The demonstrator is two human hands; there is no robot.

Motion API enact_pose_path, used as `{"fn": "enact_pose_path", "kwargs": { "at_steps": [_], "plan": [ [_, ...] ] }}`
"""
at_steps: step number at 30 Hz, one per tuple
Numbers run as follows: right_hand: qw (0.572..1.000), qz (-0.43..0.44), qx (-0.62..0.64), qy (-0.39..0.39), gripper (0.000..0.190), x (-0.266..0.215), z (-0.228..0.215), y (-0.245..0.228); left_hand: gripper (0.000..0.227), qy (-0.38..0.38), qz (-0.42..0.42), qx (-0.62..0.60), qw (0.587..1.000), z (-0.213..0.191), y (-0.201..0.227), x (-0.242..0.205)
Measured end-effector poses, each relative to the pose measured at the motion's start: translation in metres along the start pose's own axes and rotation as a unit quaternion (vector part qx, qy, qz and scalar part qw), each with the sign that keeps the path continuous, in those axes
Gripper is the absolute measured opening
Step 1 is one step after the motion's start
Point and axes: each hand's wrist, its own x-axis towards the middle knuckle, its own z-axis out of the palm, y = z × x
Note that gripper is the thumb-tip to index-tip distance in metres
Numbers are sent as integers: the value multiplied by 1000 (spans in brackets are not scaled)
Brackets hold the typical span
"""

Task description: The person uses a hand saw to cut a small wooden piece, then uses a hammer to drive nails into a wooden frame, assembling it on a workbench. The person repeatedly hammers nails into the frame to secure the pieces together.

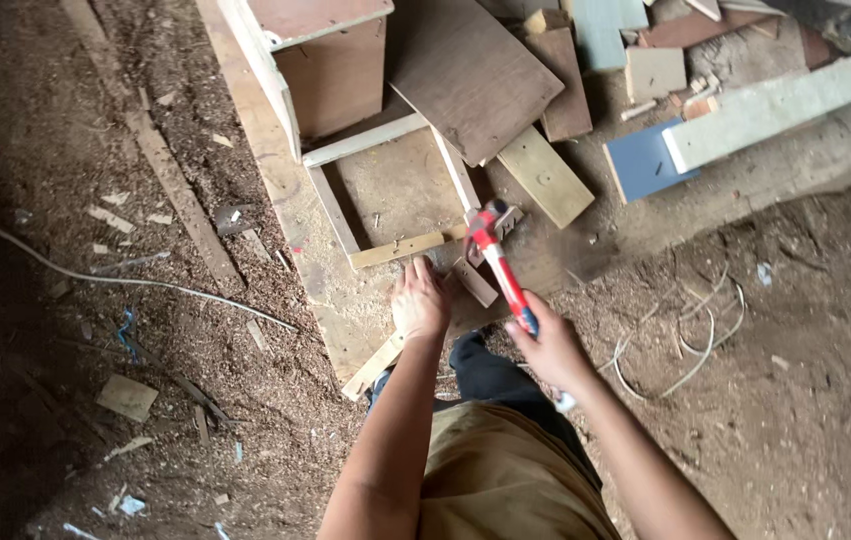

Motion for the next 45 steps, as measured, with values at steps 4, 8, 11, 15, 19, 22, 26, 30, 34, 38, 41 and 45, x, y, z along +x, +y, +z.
{"fn": "enact_pose_path", "kwargs": {
  "at_steps": [4, 8, 11, 15, 19, 22, 26, 30, 34, 38, 41, 45],
  "plan": [
    [990, -132, 13, 44, 59, 28, 19, 13, 27, -1, -21, 15, 1000, -8, 6, -2],
    [997, -59, -5, -45, 63, 38, 20, 30, 48, 16, -15, 3, 1000, -13, 14, 1],
    [992, -115, 36, -29, 62, 37, 15, 43, 46, -46, -66, 77, 994, -8, 23, 0],
    [983, -179, 23, -16, 61, 46, 14, 48, 31, -22, -106, 154, 982, 1, 29, 6],
    [986, -150, 48, -56, 59, 53, 2, 48, 26, -27, -215, 72, 973, 6, 34, 12],
    [989, -120, 27, -80, 56, 54, -11, 48, 40, 57, -233, 72, 968, 10, 40, 11],
    [984, -149, 49, -80, 56, 52, -24, 42, 45, 37, -260, 151, 953, 11, 51, 16],
    [987, -84, -6, -136, 58, 55, -36, 36, 45, 30, -307, 144, 940, 11, 58, 21],
    [980, -110, -11, -164, 57, 69, -50, 34, 49, 47, -309, 186, 932, 15, 58, 27],
    [965, -193, 10, -178, 60, 94, -67, 39, 52, 42, -333, 181, 925, 25, 52, 32],
    [958, -194, 40, -205, 61, 98, -74, 40, 46, 103, -303, 171, 932, 33, 47, 23],
    [904, 84, 208, -363, 65, 115, -88, 26, 48, 117, -292, 176, 933, 33, 44, 32]
  ]
}}
